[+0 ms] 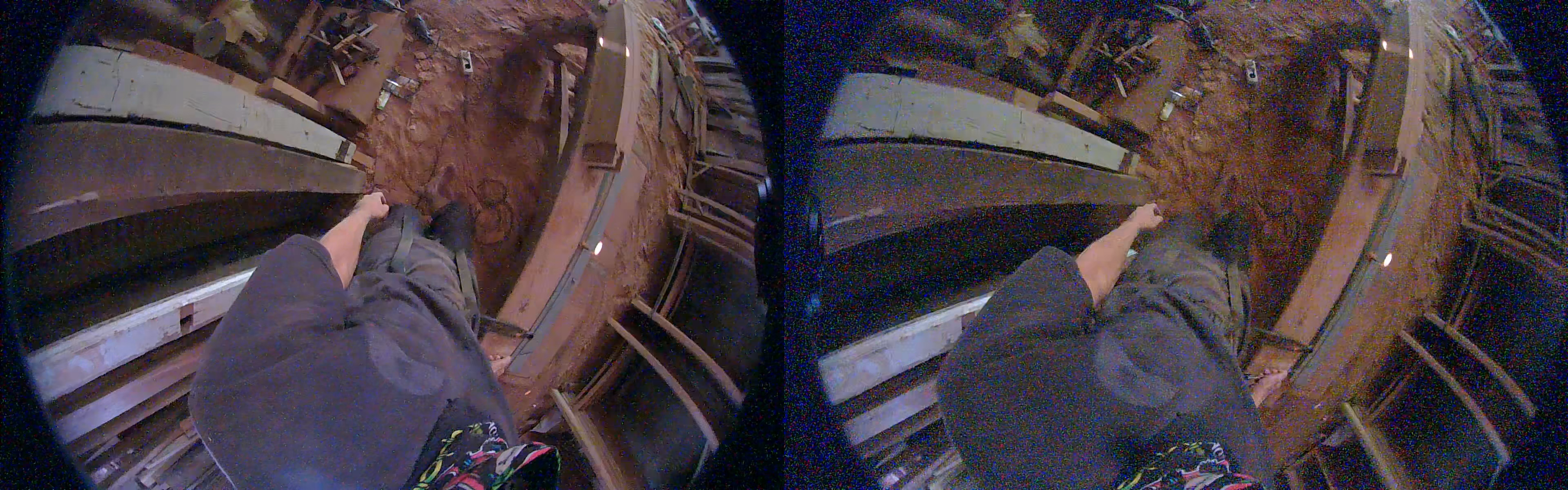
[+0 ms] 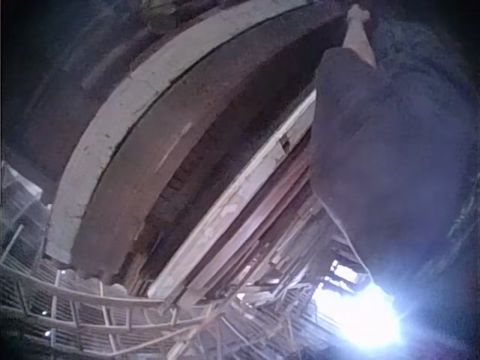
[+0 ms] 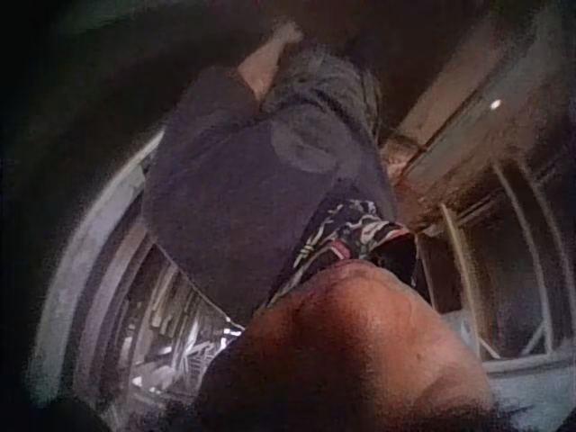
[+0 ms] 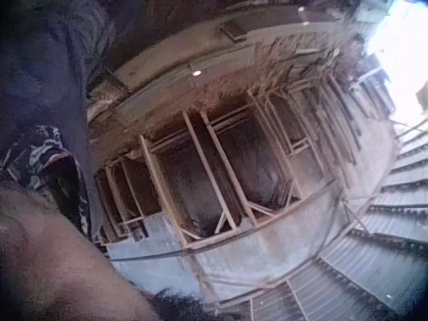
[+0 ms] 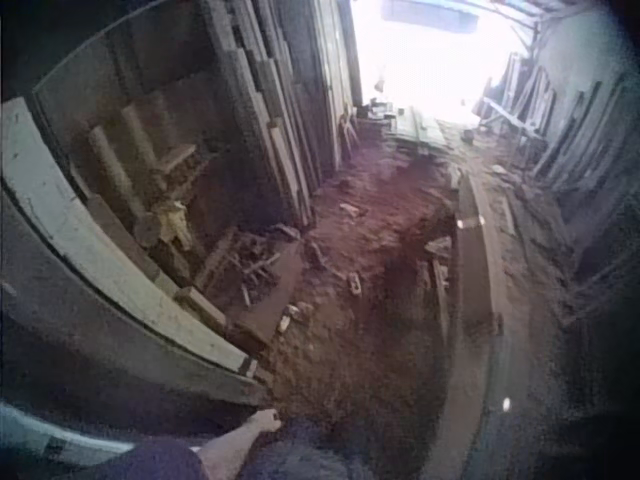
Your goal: The person measures and marks a wooden plank with a ruler and pencil, then uses a circular saw to cut the plank. They handle the cut pieces and continue cutting additional sections of wood.
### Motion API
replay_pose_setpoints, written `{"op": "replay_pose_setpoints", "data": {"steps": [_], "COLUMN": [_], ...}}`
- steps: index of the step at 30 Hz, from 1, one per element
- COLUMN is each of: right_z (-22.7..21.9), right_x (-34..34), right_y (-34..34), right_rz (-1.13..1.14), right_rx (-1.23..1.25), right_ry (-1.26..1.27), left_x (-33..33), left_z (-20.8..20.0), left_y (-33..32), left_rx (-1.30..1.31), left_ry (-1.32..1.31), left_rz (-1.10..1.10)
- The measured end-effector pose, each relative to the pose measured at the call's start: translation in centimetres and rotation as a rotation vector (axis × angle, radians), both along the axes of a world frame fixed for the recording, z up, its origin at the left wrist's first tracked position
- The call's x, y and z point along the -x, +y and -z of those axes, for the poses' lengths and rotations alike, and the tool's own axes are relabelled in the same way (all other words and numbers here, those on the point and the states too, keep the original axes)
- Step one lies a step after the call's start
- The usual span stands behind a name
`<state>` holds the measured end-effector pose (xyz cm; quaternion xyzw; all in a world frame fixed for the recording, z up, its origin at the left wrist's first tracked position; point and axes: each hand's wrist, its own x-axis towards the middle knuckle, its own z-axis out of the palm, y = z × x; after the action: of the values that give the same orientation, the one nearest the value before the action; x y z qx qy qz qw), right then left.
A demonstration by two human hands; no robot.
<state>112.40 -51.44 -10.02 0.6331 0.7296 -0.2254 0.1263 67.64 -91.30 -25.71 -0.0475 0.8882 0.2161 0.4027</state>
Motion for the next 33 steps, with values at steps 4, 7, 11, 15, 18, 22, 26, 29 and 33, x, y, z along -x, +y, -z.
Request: {"op": "replay_pose_setpoints", "data": {"steps": [4, 7, 11, 15, 18, 22, 26, 29, 33], "right_z": [0.8, 1.4, 1.7, 1.7, 1.9, 1.6, 2.1, 2.0, 2.3], "right_x": [5.3, 10.3, 17.3, 24.4, 29.9, 36.8, 42.0, 45.6, 49.4], "right_y": [0.8, 1.7, 3.2, 5.4, 6.7, 7.7, 8.1, 7.9, 6.5], "right_rz": [-0.088, -0.136, -0.230, -0.307, -0.379, -0.478, -0.548, -0.614, -0.696], "right_rx": [0.086, 0.132, 0.208, 0.239, 0.259, 0.293, 0.304, 0.323, 0.351], "right_ry": [-0.014, -0.014, -0.005, 0.020, 0.035, 0.046, 0.045, 0.017, -0.031], "left_x": [4.7, 10.0, 17.7, 23.8, 26.5, 27.5, 28.8, 28.9, 31.4], "left_z": [2.0, 0.0, -3.4, -7.2, -8.2, -4.3, -3.9, -3.7, -1.6], "left_y": [1.4, 3.4, 5.5, 7.1, 6.6, 3.6, 1.8, -0.7, -3.2], "left_rx": [0.020, -0.074, -0.102, -0.164, -0.118, -0.132, -0.114, -0.061, -0.043], "left_ry": [-0.006, -0.004, 0.053, 0.109, 0.152, 0.153, 0.135, 0.176, 0.108], "left_rz": [0.001, 0.023, -0.095, -0.168, -0.184, -0.298, -0.432, -0.495, -0.455]}}
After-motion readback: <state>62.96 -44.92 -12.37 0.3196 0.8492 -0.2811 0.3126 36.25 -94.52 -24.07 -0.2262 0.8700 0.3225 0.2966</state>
